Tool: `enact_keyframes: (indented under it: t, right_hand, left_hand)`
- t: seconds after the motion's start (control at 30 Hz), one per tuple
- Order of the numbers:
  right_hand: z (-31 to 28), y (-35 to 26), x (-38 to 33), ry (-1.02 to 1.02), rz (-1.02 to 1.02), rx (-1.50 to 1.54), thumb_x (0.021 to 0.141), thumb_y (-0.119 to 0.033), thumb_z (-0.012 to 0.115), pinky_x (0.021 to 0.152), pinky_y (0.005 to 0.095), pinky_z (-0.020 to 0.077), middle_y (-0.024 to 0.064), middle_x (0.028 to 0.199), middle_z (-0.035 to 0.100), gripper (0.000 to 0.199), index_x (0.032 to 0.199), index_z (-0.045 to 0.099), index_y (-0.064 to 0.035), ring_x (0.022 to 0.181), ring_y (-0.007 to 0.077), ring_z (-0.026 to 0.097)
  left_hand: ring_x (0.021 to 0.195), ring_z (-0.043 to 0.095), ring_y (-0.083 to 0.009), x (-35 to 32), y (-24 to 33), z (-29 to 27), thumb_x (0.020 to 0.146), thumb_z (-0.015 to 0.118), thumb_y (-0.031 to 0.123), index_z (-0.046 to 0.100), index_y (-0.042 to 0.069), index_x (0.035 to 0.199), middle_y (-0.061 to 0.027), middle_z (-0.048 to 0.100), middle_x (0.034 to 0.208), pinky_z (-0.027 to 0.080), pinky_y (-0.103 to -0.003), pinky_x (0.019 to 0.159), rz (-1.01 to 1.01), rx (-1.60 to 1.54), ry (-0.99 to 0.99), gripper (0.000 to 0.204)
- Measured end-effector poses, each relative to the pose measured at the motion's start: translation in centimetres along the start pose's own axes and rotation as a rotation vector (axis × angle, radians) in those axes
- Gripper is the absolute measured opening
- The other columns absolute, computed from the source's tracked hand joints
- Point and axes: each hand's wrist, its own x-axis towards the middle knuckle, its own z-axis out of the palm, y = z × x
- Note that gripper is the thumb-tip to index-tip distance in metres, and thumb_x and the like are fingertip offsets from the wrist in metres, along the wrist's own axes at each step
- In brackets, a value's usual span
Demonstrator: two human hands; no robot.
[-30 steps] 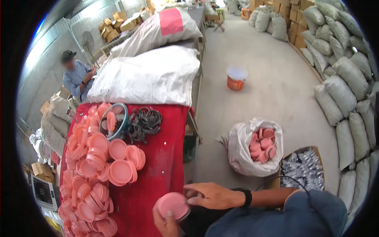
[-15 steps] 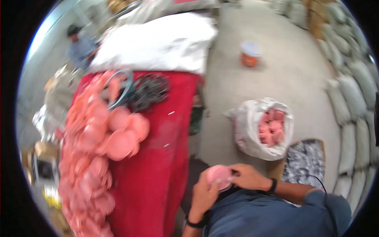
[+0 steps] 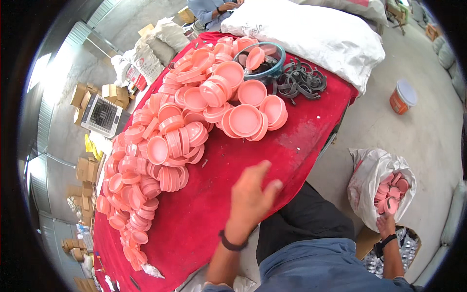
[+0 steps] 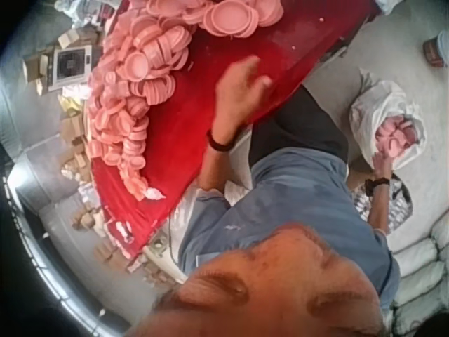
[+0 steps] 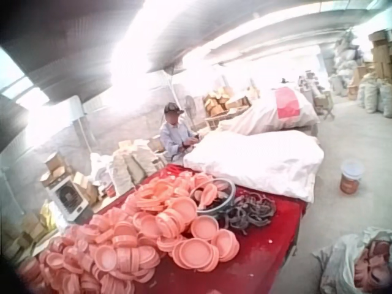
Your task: The recorder uses a small manual tool to trim excess plastic (flash) from the edges of pink circular lids, then uses a cloth and a compressed air gun to clean the parts.
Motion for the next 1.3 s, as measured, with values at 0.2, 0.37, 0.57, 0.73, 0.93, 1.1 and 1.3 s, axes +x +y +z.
enact_keyframes:
  t: [0.2, 0.37, 0.57, 0.73, 0.93, 1.1, 1.3]
  right_hand:
    - [12.6, 2.3, -6.3, -0.477, -0.153, -0.379, 0.104, -0.017, 0.069, 0.079, 0.0346, 0.0584, 0.0050, 0.107, 0.071, 0.028, 0.128, 0.070, -0.0031, 0.094, 0.0185, 0.069]
    - [32.6, -3.2, -17.5, -0.644, -1.030, -0.607, 0.101, -0.013, 0.070, 0.086, 0.0345, 0.0601, 0.0124, 0.106, 0.078, 0.030, 0.126, 0.073, 0.0049, 0.098, 0.0213, 0.076]
    - [49.8, -11.3, -25.8, -0.750, -1.698, -0.647, 0.090, -0.010, 0.078, 0.088, 0.0445, 0.0599, 0.0185, 0.110, 0.073, 0.029, 0.117, 0.075, -0.0011, 0.099, 0.0354, 0.073]
    - [56.6, -12.0, -25.2, -0.443, -2.113, -1.190, 0.086, -0.009, 0.076, 0.088, 0.0487, 0.0603, 0.0181, 0.104, 0.066, 0.012, 0.096, 0.071, -0.0035, 0.102, 0.0381, 0.071]
    - [59.0, -12.0, -25.5, -0.341, -2.155, -1.198, 0.087, -0.006, 0.068, 0.082, 0.0518, 0.0614, 0.0222, 0.104, 0.068, 0.013, 0.099, 0.069, -0.0008, 0.093, 0.0422, 0.074]
    - [59.7, -13.9, -25.5, -0.352, -2.017, -1.223, 0.096, -0.014, 0.068, 0.087, 0.0578, 0.0591, 0.0284, 0.105, 0.073, 0.021, 0.110, 0.064, 0.0019, 0.098, 0.0470, 0.074]
    - [58.0, -15.2, -25.0, -0.359, -2.011, -0.876, 0.100, -0.015, 0.063, 0.082, 0.0538, 0.0598, 0.0286, 0.103, 0.075, 0.043, 0.139, 0.061, 0.0037, 0.087, 0.0429, 0.075]
  left_hand:
    - [0.092, 0.071, -0.0351, 9.3, -3.0, -0.1, 0.084, 0.091, 0.016, 0.072, 0.004, 0.119, -0.0160, 0.070, 0.099, 0.060, -0.045, 0.079, 0.121, 0.254, 0.224, 0.041]
    - [0.098, 0.070, -0.0381, 11.8, -6.6, 2.8, 0.084, 0.089, 0.022, 0.072, 0.005, 0.116, -0.0153, 0.069, 0.097, 0.058, -0.049, 0.081, 0.176, 0.549, 0.125, 0.040]
    - [0.091, 0.068, -0.0403, 8.1, -7.2, -0.3, 0.090, 0.082, 0.015, 0.070, 0.002, 0.115, -0.0181, 0.067, 0.093, 0.055, -0.051, 0.078, 0.091, 0.360, 0.297, 0.030]
    - [0.082, 0.068, -0.0435, 3.0, -7.8, -3.3, 0.092, 0.082, 0.014, 0.071, -0.002, 0.111, -0.0212, 0.069, 0.091, 0.053, -0.050, 0.074, -0.155, 0.192, 0.384, 0.027]
    - [0.089, 0.076, -0.0158, -2.9, -13.9, -5.9, 0.108, 0.072, 0.020, 0.073, -0.006, 0.126, -0.0099, 0.079, 0.105, 0.065, -0.034, 0.080, -0.532, -0.104, 0.469, 0.032]
    - [0.097, 0.079, -0.0223, -4.2, -14.0, -8.9, 0.111, 0.067, 0.019, 0.066, -0.007, 0.134, -0.0125, 0.077, 0.113, 0.069, -0.038, 0.081, -0.591, -0.921, 0.623, 0.035]
    - [0.107, 0.078, -0.0276, -5.8, -11.2, -8.6, 0.103, 0.072, 0.014, 0.048, -0.003, 0.150, -0.0164, 0.070, 0.133, 0.072, -0.047, 0.082, -0.525, -1.097, 0.437, 0.056]
